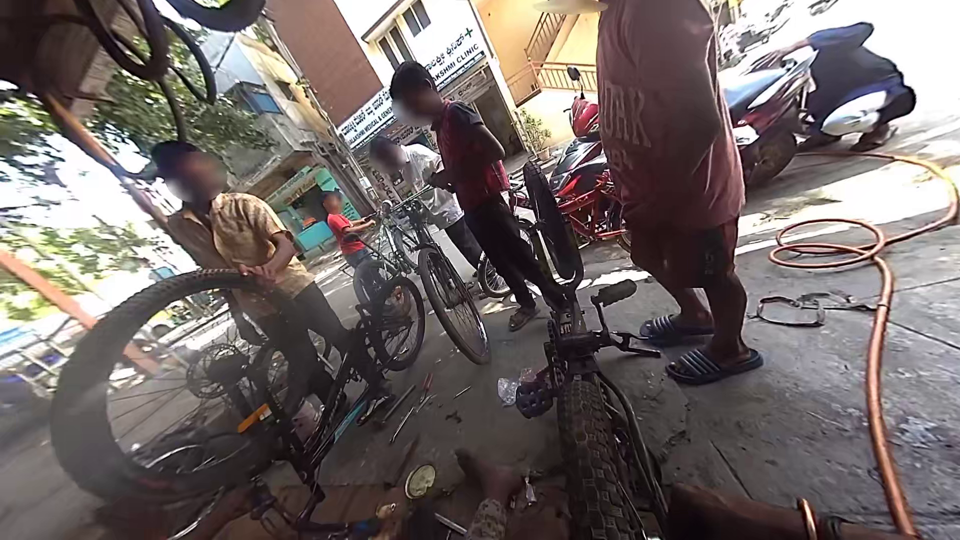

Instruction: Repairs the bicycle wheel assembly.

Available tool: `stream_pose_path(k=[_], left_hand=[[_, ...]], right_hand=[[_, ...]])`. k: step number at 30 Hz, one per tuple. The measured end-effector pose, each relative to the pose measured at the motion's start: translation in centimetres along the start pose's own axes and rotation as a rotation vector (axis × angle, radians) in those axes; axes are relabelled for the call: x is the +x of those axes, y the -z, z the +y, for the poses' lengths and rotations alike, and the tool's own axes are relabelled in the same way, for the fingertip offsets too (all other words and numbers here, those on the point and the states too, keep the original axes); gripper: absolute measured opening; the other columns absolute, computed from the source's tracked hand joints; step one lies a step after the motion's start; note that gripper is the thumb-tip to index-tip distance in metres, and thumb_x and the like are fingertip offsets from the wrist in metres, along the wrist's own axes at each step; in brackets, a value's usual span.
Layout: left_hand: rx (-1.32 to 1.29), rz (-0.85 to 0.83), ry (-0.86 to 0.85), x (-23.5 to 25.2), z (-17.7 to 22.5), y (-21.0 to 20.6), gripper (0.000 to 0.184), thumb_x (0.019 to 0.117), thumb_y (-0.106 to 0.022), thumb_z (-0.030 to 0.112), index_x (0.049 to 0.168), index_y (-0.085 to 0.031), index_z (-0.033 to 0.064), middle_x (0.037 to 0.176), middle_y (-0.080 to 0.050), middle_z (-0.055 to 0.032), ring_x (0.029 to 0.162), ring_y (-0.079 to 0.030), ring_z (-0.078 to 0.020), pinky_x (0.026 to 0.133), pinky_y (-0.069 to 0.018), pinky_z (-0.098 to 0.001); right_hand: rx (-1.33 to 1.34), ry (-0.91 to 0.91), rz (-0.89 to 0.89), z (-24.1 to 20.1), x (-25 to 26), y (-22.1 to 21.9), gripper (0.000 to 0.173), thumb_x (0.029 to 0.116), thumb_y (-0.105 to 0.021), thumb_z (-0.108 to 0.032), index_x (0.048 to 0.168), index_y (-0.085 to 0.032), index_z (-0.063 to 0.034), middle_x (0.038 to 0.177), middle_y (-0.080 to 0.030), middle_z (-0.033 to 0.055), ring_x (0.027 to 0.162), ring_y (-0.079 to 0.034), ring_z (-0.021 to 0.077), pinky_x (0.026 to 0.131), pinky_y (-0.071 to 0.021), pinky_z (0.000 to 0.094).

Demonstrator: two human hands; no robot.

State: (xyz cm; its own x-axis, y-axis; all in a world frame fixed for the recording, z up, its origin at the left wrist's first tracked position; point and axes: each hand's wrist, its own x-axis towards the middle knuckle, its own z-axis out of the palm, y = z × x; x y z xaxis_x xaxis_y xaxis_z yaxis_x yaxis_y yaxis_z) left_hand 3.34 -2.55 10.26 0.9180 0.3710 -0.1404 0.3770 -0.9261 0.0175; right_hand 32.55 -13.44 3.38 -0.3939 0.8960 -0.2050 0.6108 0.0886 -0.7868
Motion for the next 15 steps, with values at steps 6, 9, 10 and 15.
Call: stream_pose_path(k=[6, 9, 10, 15], left_hand=[[-0.113, -0.185, 0.242, -0.1, 2.4, 2.3, 0.046, 0.0979, -0.062, 0.016, 0.139, -0.057, -0.0036, 0.137, -0.060, -0.0265, 0.129, -0.057, -0.0443, 0.110, -0.0410, -0.0617], [-0.083, -0.211, 0.248, 0.0, 2.5, 2.4, 0.036, 0.0993, -0.059, 0.012, 0.132, -0.062, -0.0042, 0.130, -0.064, -0.0261, 0.124, -0.059, -0.0446, 0.105, -0.0444, -0.0614], [-0.058, -0.091, 0.223, 0.2, 1.9, 1.0, 0.032, 0.0957, -0.063, 0.011, 0.126, -0.066, -0.0005, 0.121, -0.068, -0.0228, 0.114, -0.065, -0.0423, 0.096, -0.0509, -0.0603], [-0.169, -0.177, 0.308, 0.3, 2.2, 2.6, 0.050, 0.0956, -0.065, 0.012, 0.143, -0.054, 0.0026, 0.140, -0.058, -0.0222, 0.126, -0.059, -0.0406, 0.104, -0.0473, -0.0584]], right_hand=[[-0.002, 0.026, -0.007, 0.9, 0.3, -0.2, 0.018, 0.0975, -0.066, -0.016, 0.088, -0.073, -0.0031, 0.073, -0.069, 0.0082, 0.064, -0.065, 0.0216, 0.066, -0.0534, 0.0467], [0.009, 0.029, -0.023, 0.8, 0.0, -0.4, 0.018, 0.0983, -0.064, -0.015, 0.089, -0.073, -0.0030, 0.074, -0.069, 0.0087, 0.066, -0.066, 0.0218, 0.067, -0.0540, 0.0470], [0.020, 0.022, -0.023, 0.8, 0.1, -0.3, 0.017, 0.0975, -0.065, -0.015, 0.089, -0.074, -0.0029, 0.074, -0.070, 0.0084, 0.065, -0.066, 0.0214, 0.067, -0.0543, 0.0462], [0.065, -0.010, -0.013, 0.6, -0.3, 0.0, 0.019, 0.0983, -0.064, -0.021, 0.091, -0.073, -0.0056, 0.075, -0.069, 0.0060, 0.063, -0.065, 0.0181, 0.064, -0.0552, 0.0415]])
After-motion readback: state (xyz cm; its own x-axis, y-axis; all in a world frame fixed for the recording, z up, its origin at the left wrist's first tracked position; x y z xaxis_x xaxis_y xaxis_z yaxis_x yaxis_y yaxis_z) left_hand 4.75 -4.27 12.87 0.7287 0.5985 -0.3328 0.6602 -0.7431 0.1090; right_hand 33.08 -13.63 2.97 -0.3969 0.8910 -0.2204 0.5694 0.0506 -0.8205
